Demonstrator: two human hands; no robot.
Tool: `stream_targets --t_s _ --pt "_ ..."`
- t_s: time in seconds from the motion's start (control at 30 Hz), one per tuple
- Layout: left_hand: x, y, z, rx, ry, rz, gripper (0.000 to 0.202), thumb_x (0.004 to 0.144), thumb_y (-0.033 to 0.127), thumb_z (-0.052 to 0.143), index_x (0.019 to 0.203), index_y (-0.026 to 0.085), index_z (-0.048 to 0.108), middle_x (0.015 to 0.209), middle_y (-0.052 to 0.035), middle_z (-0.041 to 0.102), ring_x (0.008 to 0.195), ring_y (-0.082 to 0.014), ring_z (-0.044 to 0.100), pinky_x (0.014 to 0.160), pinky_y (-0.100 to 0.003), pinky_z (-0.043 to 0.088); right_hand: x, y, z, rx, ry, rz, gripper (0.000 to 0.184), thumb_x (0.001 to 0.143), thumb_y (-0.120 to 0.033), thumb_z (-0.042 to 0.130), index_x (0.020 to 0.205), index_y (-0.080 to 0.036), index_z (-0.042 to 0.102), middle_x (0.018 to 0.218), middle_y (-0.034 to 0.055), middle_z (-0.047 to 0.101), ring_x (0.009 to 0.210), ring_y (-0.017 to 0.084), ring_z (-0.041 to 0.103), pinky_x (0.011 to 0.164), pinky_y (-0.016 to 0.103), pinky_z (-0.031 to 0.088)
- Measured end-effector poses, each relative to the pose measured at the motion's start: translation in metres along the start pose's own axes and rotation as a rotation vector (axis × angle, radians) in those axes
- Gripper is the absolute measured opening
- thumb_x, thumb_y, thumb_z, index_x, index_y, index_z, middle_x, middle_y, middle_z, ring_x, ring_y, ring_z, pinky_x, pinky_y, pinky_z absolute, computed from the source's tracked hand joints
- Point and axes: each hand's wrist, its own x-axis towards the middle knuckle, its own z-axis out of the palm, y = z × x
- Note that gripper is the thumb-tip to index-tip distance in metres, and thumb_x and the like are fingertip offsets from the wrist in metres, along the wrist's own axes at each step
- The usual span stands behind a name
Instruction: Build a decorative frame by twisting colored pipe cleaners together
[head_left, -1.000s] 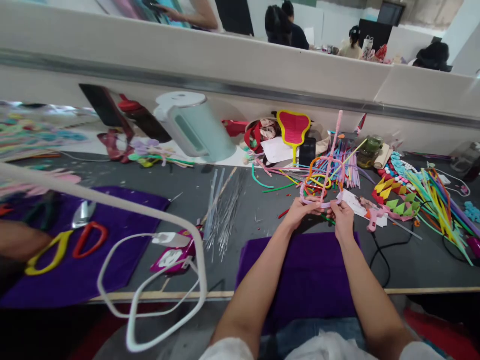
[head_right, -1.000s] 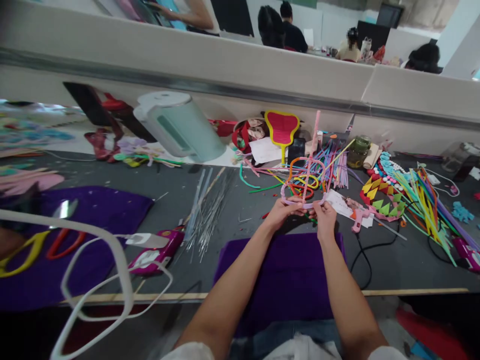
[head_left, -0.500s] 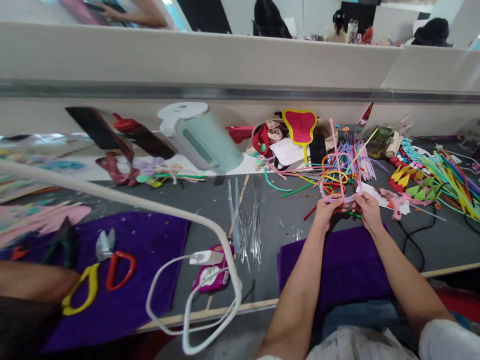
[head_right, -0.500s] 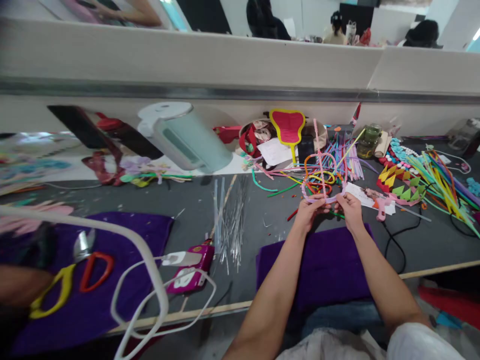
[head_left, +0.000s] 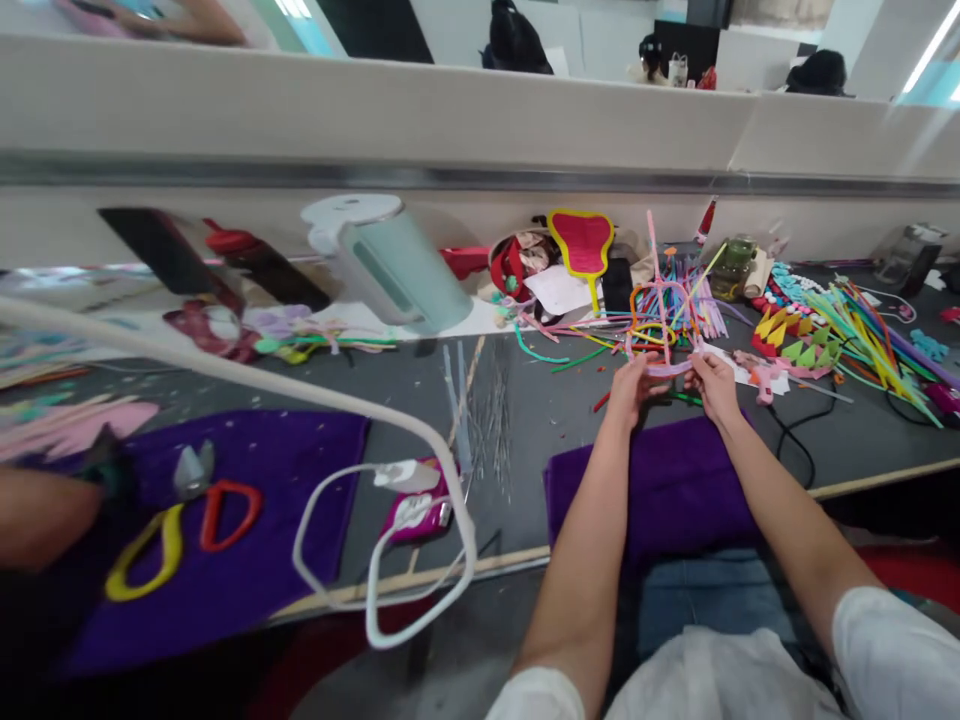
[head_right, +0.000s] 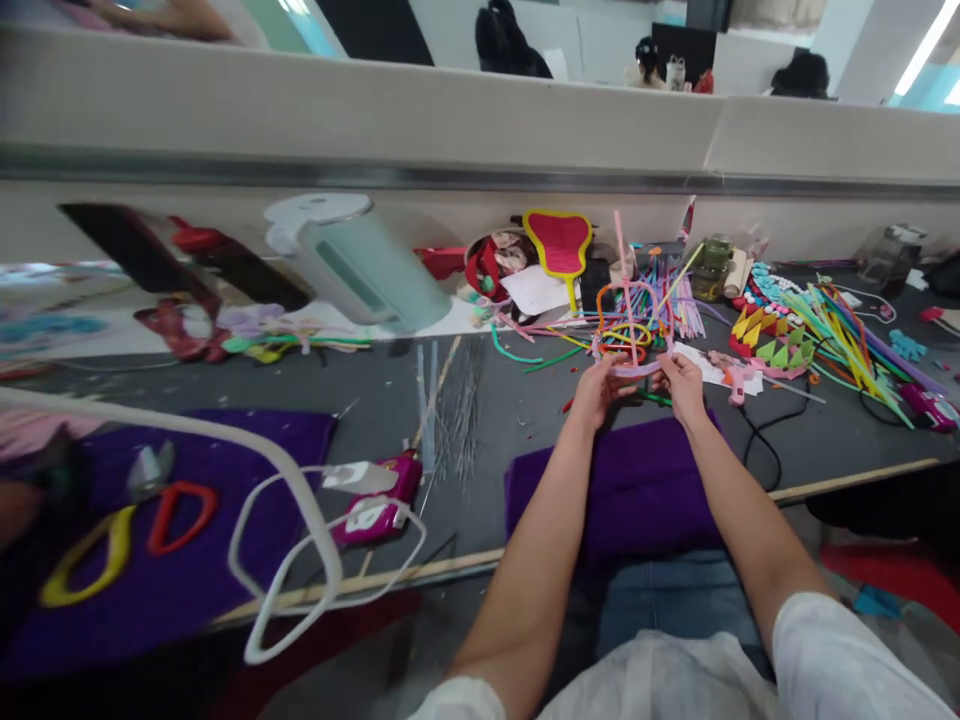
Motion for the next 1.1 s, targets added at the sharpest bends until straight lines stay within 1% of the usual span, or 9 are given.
stream_targets --t_s 0.1,0.2,0.33,0.47,0.63,0.73,0.87,1.0,1.1 --pt "-0.007 -0.002 0.000 -0.055 0.036 -0.001 0.063 0.080 0.067 0.046 0.110 0.013 0.063 0.110 -0.0153 0.067 0.089 -0.0241 0.066 0.074 -0.035 0.055 0.000 0.001 -0.001 0.007 -0.035 -0.020 0.026 0.071 -0.043 0.070 0.075 -0.019 0.060 0.054 -0.0042 0.059 0.043 0.009 0.053 0.043 0.021 0.047" --pt "-0.022 -0.007 0.000 -0.065 0.059 0.039 0.068 0.082 0.070 0.037 0.115 0.014 0.060 0.108 -0.0154 0.068 0.090 -0.0234 0.067 0.079 -0.036 0.054 -0.007 -0.001 -0.003 0.020 -0.065 -0.007 0.028 0.069 -0.045 0.071 0.073 -0.020 0.058 0.053 -0.0044 0.060 0.042 0.010 0.053 0.044 0.022 0.048" --pt "-0.040 -0.017 -0.001 -0.063 0.122 0.211 0.054 0.084 0.055 0.052 0.125 0.019 0.051 0.104 -0.0121 0.070 0.090 -0.0199 0.068 0.076 -0.031 0.052 -0.029 0.000 -0.007 -0.006 -0.084 0.000 0.032 0.066 -0.048 0.071 0.073 -0.020 0.058 0.054 -0.0044 0.060 0.044 0.010 0.054 0.045 0.023 0.050" --pt "-0.044 -0.021 -0.003 -0.059 0.133 0.263 0.053 0.080 0.046 0.062 0.123 0.017 0.050 0.106 -0.0146 0.069 0.092 -0.0214 0.068 0.071 -0.029 0.052 -0.042 0.007 -0.009 -0.014 -0.099 -0.026 0.032 0.067 -0.049 0.068 0.072 -0.020 0.057 0.054 -0.0044 0.061 0.044 0.010 0.055 0.046 0.023 0.050" --pt "-0.042 -0.021 -0.003 -0.059 0.132 0.274 0.053 0.078 0.045 0.066 0.120 0.015 0.052 0.110 -0.0172 0.068 0.095 -0.0226 0.068 0.074 -0.030 0.053 -0.036 0.012 -0.010 -0.007 -0.089 -0.037 0.032 0.066 -0.048 0.069 0.069 -0.019 0.055 0.050 -0.0051 0.060 0.041 0.010 0.054 0.044 0.023 0.049" --pt "-0.044 -0.022 -0.002 -0.070 0.084 0.242 0.055 0.076 0.045 0.067 0.120 0.016 0.052 0.109 -0.0163 0.068 0.095 -0.0224 0.067 0.076 -0.032 0.053 -0.036 0.012 -0.011 0.014 -0.081 -0.032 0.032 0.066 -0.048 0.069 0.072 -0.019 0.056 0.052 -0.0053 0.061 0.043 0.010 0.055 0.046 0.024 0.050" --pt "-0.045 -0.025 0.000 -0.023 -0.023 0.161 0.058 0.062 0.029 0.081 0.113 0.013 0.057 0.103 -0.0141 0.070 0.084 -0.0208 0.068 0.077 -0.035 0.054 -0.039 0.010 -0.011 0.035 -0.114 -0.022 0.033 0.066 -0.048 0.070 0.077 -0.019 0.058 0.058 -0.0042 0.063 0.049 0.012 0.059 0.051 0.026 0.054" --pt "-0.043 -0.029 0.001 0.018 -0.005 0.146 0.051 0.053 0.019 0.085 0.098 0.009 0.064 0.090 -0.0112 0.072 0.074 -0.0179 0.067 0.076 -0.036 0.054 -0.040 0.011 -0.011 0.029 -0.138 -0.020 0.034 0.063 -0.045 0.073 0.080 -0.020 0.058 0.060 -0.0043 0.063 0.051 0.013 0.061 0.053 0.027 0.055" --pt "-0.042 -0.030 0.001 0.018 -0.003 0.145 0.051 0.053 0.019 0.085 0.098 0.009 0.064 0.090 -0.0107 0.072 0.074 -0.0184 0.067 0.078 -0.039 0.053 -0.039 0.012 -0.012 0.019 -0.128 -0.022 0.033 0.064 -0.044 0.072 0.080 -0.019 0.058 0.057 -0.0049 0.062 0.048 0.012 0.059 0.051 0.026 0.055"
